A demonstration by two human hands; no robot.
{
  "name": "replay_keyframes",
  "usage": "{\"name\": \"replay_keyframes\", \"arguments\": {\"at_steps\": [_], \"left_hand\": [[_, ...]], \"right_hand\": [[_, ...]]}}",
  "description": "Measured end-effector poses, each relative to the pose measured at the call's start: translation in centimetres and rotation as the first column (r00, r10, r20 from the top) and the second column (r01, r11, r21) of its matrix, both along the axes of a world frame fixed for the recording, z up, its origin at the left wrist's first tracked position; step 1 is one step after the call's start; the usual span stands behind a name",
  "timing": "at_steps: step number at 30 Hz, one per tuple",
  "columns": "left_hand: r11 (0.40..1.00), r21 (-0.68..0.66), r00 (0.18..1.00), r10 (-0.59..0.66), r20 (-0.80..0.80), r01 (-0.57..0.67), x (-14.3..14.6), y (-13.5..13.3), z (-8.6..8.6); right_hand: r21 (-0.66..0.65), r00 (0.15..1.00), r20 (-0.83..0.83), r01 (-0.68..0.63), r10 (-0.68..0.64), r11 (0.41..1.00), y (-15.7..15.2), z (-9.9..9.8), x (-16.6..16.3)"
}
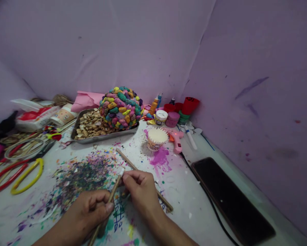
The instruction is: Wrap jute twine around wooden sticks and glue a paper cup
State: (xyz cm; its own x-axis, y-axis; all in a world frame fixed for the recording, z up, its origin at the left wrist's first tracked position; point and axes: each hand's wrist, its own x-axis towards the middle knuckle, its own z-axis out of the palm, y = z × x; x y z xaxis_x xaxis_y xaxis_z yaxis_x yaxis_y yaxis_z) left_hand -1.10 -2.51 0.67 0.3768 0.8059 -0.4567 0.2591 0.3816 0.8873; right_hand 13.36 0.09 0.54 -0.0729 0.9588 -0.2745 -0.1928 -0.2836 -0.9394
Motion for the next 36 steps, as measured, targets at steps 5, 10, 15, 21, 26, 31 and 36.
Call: {"name": "replay_keyframes", "arguments": {"at_steps": [5,10,15,21,26,31,36], "left_hand": [[1.000,-0.024,1.000,0.003,-0.014,-0.003,0.16,0.05,0.07],[1.000,-0.019,0.999,-0.012,-0.038,0.011,0.20,0.10,0.28],[1.000,0.015,0.999,-0.026,-0.046,0.027,0.17,0.10,0.25],[0.999,-0.024,1.000,-0.022,-0.020,0.022,0.22,0.08,0.11],[0.998,-0.055,1.000,-0.004,0.027,0.005,0.21,0.07,0.05],[0.999,-0.031,1.000,-0.016,0.001,0.016,0.13,0.07,0.22],[0.999,-0.041,1.000,-0.025,0.012,0.026,0.10,0.10,0.23]], "right_hand": [[0.065,0.999,0.044,0.005,-0.008,0.998,0.15,0.37,-0.09],[0.094,0.995,0.094,0.006,-0.015,0.996,0.07,0.11,-0.17],[0.077,0.992,0.123,0.011,-0.020,0.997,0.02,-0.03,-0.26],[0.070,0.991,0.125,0.029,-0.037,0.997,0.06,-0.08,-0.32],[0.066,0.994,0.108,0.020,-0.027,0.998,0.18,0.07,-0.25],[0.087,0.996,0.086,-0.008,0.001,0.996,0.16,0.35,-0.15],[0.058,0.997,0.071,-0.003,-0.001,0.998,0.25,0.15,-0.17]]}}
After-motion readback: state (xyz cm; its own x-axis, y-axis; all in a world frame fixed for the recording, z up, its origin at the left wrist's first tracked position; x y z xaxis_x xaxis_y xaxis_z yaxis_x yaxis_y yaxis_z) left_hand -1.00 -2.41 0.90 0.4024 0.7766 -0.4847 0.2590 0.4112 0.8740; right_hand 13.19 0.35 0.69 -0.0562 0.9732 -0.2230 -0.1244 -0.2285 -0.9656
